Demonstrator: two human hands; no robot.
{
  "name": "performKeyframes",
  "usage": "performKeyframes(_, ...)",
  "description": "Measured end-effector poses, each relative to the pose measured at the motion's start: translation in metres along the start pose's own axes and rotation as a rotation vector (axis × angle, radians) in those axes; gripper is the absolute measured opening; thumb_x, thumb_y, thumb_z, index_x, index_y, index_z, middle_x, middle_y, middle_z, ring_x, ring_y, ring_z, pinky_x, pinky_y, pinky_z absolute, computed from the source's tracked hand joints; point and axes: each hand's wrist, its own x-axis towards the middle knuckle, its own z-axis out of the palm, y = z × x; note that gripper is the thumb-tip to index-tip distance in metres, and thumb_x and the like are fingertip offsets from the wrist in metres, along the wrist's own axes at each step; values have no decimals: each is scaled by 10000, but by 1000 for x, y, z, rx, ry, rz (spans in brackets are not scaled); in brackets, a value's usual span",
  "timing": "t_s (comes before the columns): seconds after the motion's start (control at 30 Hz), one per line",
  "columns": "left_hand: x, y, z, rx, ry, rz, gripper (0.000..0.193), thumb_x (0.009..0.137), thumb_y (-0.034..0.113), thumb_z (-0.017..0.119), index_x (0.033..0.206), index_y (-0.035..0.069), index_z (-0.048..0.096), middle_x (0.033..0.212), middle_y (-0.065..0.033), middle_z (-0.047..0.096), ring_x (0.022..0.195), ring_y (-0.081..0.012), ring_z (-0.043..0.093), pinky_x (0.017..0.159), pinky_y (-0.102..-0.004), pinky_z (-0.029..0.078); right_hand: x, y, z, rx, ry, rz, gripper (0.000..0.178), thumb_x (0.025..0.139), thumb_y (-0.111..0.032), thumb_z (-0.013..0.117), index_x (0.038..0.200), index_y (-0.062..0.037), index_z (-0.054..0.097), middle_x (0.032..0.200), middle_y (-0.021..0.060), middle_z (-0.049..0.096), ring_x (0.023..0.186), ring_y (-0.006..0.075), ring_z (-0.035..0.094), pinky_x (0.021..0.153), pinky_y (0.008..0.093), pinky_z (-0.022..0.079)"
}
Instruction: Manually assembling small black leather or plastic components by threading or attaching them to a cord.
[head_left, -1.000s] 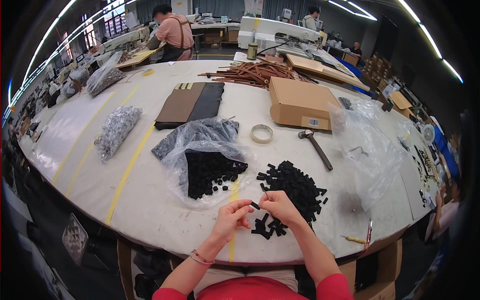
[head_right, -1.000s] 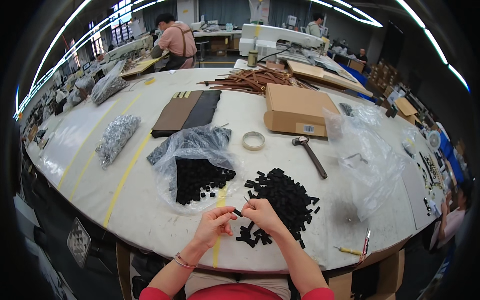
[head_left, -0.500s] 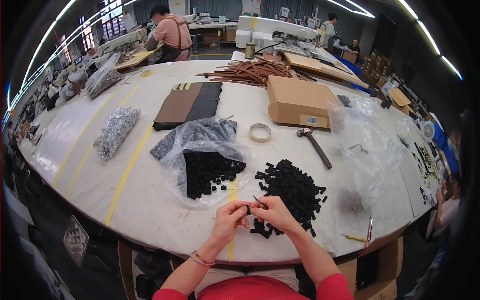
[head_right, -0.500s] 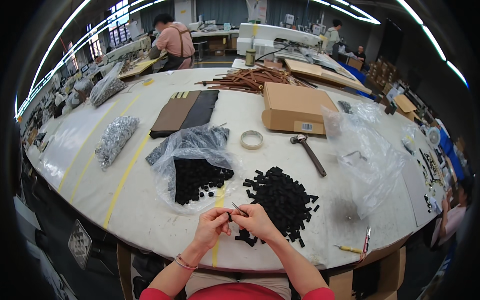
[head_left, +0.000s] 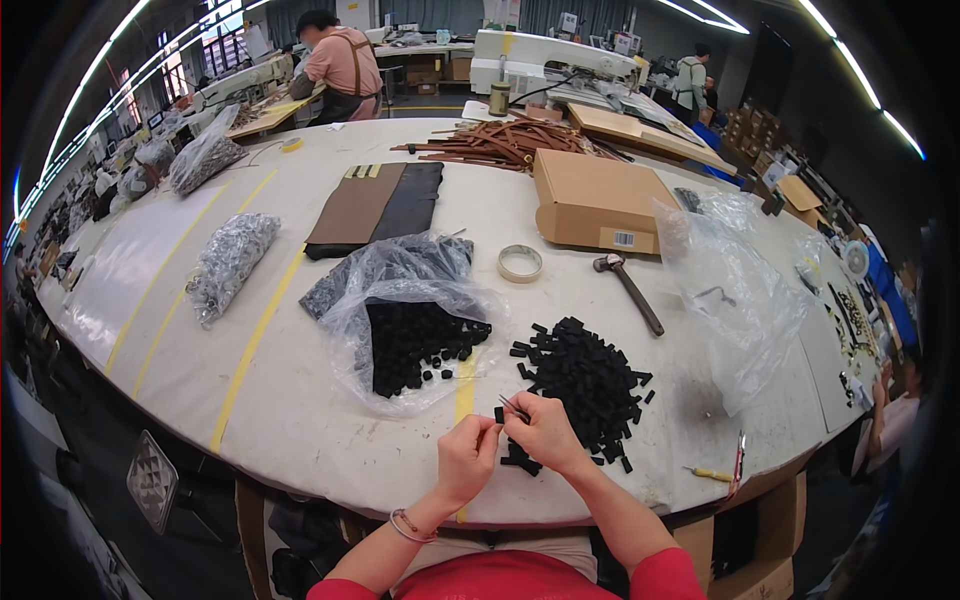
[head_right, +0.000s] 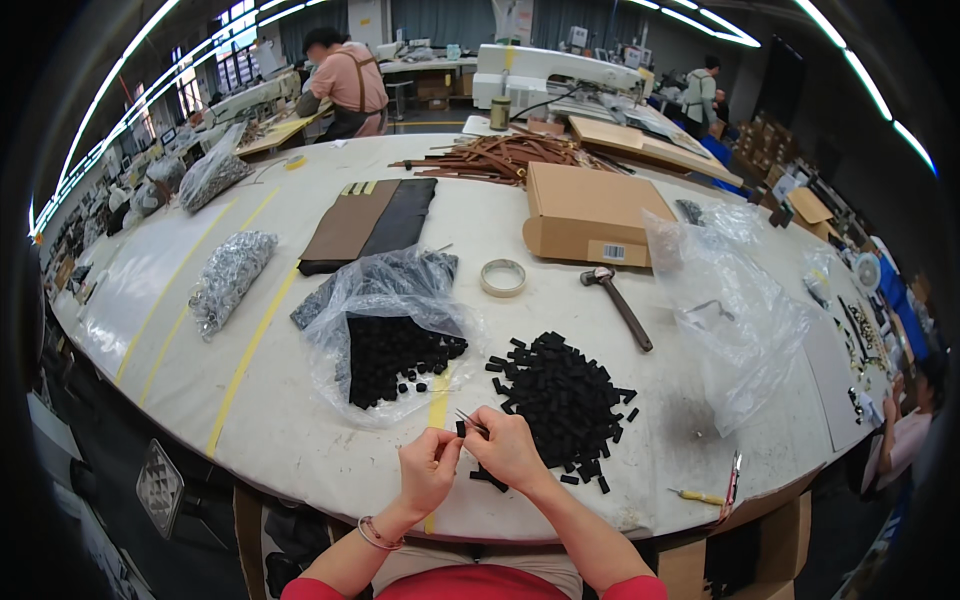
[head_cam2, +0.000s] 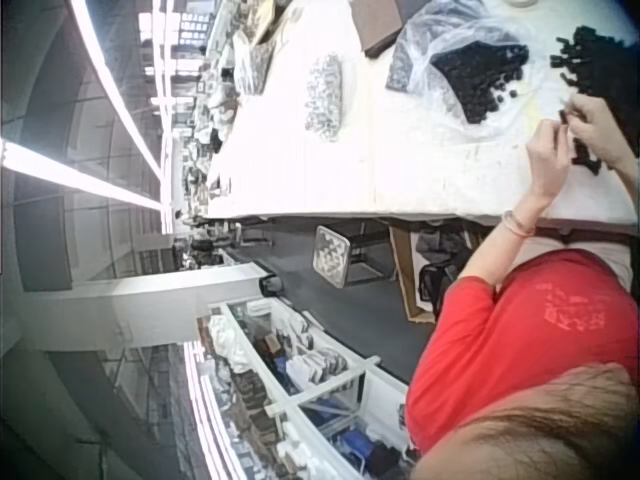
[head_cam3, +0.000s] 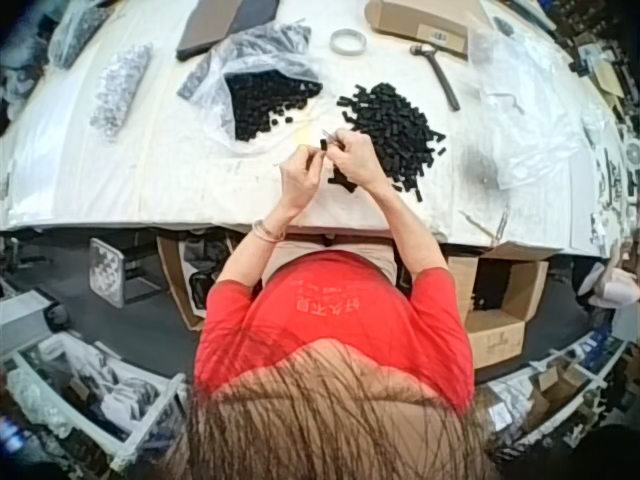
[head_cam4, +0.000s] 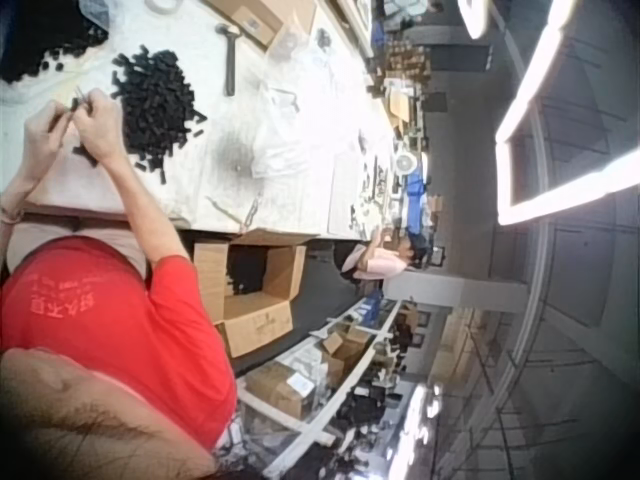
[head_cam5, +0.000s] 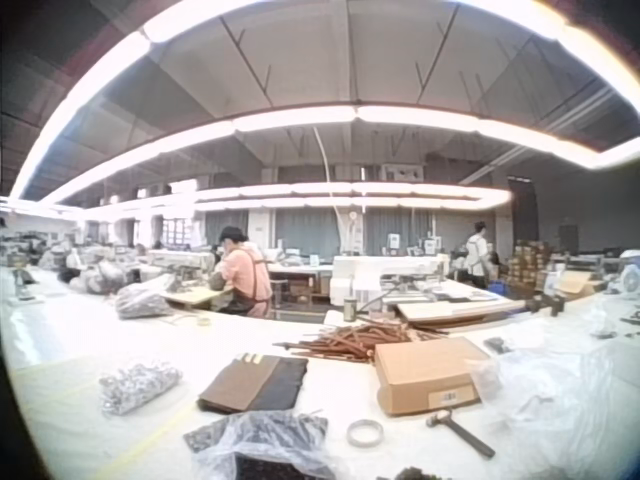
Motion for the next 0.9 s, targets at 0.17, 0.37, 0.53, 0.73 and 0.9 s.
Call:
performKeyframes(0.17, 2, 11, -4, -422, -48, -216, 53, 790, 57, 537, 800, 20, 500, 603, -42, 511, 422, -92, 474, 378, -212, 390, -7, -1, 3, -144, 63, -209, 83, 669, -58, 571, 728, -4, 551, 565, 108, 544, 464, 200, 538, 436, 270, 409)
performKeyframes(0.37, 15, 31, -12, -1067, -120, -811, 76, 803, 93, 508, 749, 44, 485, 530, -8, 445, 345, -66, 336, 323, -189, 289, -13, 3, 6, -384, 166, -579, 99, 644, -29, 604, 731, -44, 560, 570, 79, 542, 469, 202, 549, 421, 261, 416)
performKeyframes(0.53, 12, 18, -20, -1046, -270, -734, 68, 786, 77, 526, 766, 32, 480, 527, -8, 426, 345, -63, 323, 312, -182, 270, -8, 10, 2, 385, -80, -3, 108, 694, -73, 611, 773, -29, 552, 552, -2, 500, 425, 77, 457, 368, 207, 327)
performKeyframes(0.73, 13, 23, -22, -678, -344, -522, 47, 765, -5, 538, 785, -5, 496, 533, -10, 473, 348, -51, 392, 314, -182, 322, -1, 3, -13, 945, -353, 465, 95, 691, -33, 603, 761, -27, 539, 567, -25, 472, 421, 16, 369, 357, 149, 227)
performKeyframes(0.9, 16, 26, -28, -589, -413, -534, 43, 754, -11, 536, 776, -13, 500, 538, -13, 494, 362, -54, 432, 322, -181, 345, -3, 13, -12, 1101, -490, 497, 98, 668, -6, 591, 718, -34, 511, 567, -9, 478, 416, 28, 378, 355, 157, 216)
